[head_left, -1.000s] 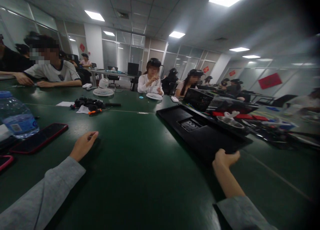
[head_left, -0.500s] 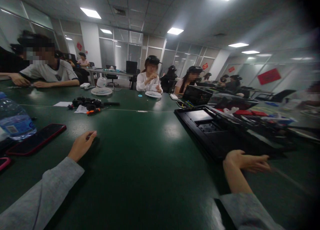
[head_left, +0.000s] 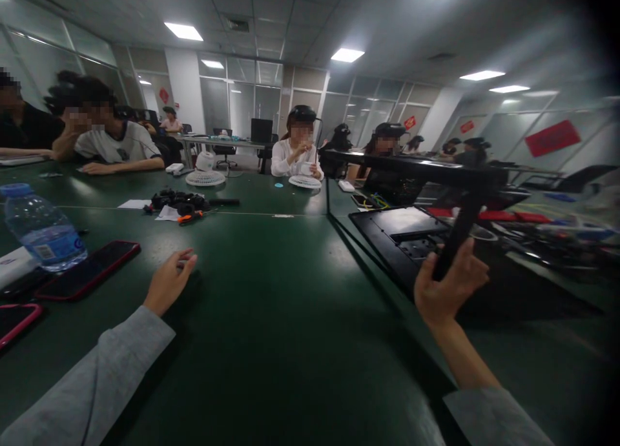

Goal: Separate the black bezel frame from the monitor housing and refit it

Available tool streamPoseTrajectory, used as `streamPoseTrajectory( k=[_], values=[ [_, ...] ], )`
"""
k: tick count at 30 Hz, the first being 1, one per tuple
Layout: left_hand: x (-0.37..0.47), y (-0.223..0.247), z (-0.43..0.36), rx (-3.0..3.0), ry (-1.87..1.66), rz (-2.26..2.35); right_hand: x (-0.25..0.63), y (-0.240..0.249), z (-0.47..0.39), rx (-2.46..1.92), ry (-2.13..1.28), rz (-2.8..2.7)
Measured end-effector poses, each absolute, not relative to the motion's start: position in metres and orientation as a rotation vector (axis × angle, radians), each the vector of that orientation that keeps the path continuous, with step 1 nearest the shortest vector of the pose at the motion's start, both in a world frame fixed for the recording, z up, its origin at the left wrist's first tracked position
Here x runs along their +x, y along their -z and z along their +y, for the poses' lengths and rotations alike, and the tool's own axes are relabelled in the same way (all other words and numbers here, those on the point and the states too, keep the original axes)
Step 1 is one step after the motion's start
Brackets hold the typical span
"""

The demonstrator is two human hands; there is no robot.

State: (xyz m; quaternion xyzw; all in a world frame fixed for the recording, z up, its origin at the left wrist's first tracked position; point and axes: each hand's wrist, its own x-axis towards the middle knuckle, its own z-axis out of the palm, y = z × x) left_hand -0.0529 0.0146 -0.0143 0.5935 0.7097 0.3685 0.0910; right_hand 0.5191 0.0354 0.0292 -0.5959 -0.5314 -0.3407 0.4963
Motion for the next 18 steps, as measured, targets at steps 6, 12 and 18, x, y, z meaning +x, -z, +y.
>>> streamPoseTrajectory(
  k=[6, 12, 18],
  values=[
    [-0.045, 0.014, 0.015, 1.781, -1.202, 1.973, 0.494, -0.034, 0.032, -1.386, 0.427, -1.249],
    [-0.032, 0.016, 0.013, 1.832, -1.139, 1.896, 0.503, -0.001, 0.062, -1.394, -0.338, -1.502],
    [-0.041, 0.029, 0.018, 2.137, -1.119, 1.811, 0.508, 0.032, 0.088, -1.476, -0.641, -1.517]
  ],
)
